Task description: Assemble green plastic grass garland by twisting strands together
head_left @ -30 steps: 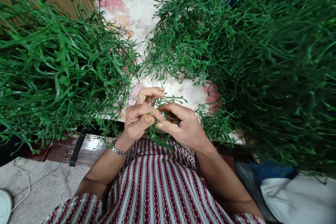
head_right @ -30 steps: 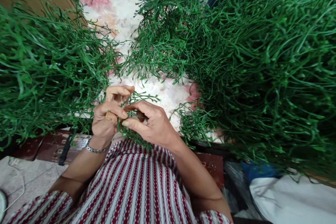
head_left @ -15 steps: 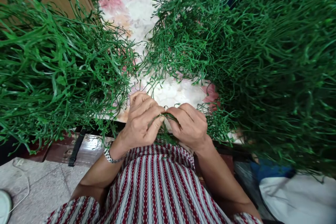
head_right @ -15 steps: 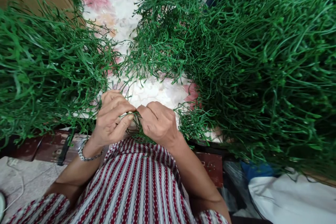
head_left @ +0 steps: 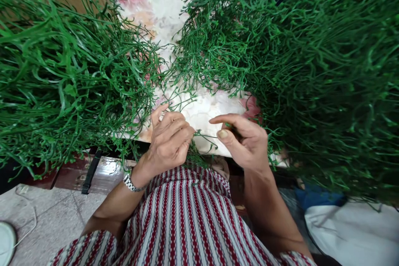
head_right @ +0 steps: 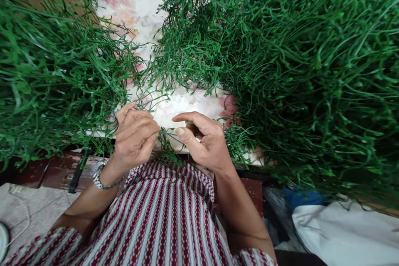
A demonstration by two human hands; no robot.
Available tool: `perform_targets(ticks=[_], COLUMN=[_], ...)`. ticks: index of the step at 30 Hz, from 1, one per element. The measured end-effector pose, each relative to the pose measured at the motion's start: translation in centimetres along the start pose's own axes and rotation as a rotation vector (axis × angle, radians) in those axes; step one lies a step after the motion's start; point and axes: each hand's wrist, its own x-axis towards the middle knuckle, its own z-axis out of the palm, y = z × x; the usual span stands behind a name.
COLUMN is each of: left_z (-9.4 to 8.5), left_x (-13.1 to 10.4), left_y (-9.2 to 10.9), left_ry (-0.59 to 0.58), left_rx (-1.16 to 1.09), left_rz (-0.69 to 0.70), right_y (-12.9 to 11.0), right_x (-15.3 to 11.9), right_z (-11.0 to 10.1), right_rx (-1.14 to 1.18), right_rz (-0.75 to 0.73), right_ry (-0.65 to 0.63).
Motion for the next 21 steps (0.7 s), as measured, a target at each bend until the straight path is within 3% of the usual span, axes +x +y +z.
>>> perform_targets(ticks=[5, 9, 17, 21], left_z=[0.3, 0.2, -1.0, -1.3], left_x=[-0.3, -0.3, 0.5, 1.0], left_y=[0.1, 0.2, 0.9, 0.1], left_ry=[0.013, -0.018, -0.375, -0.476], left_rx=[0.117, 0.177, 0.034, -0.240], left_rz=[0.094, 0.140, 0.026, 0.024], right_y=[0.2, 0.6, 0.8, 1.2], right_x=[0.7, 0.6, 0.2, 0.5], right_z=[0.9, 1.4, 0.9, 0.7], right_rx=[-0.013, -0.054, -0.225, 0.018], right_rz=[-0.030, -0.014, -0.115, -0.075], right_ry=[-0.241, -0.282, -0.357, -0.517])
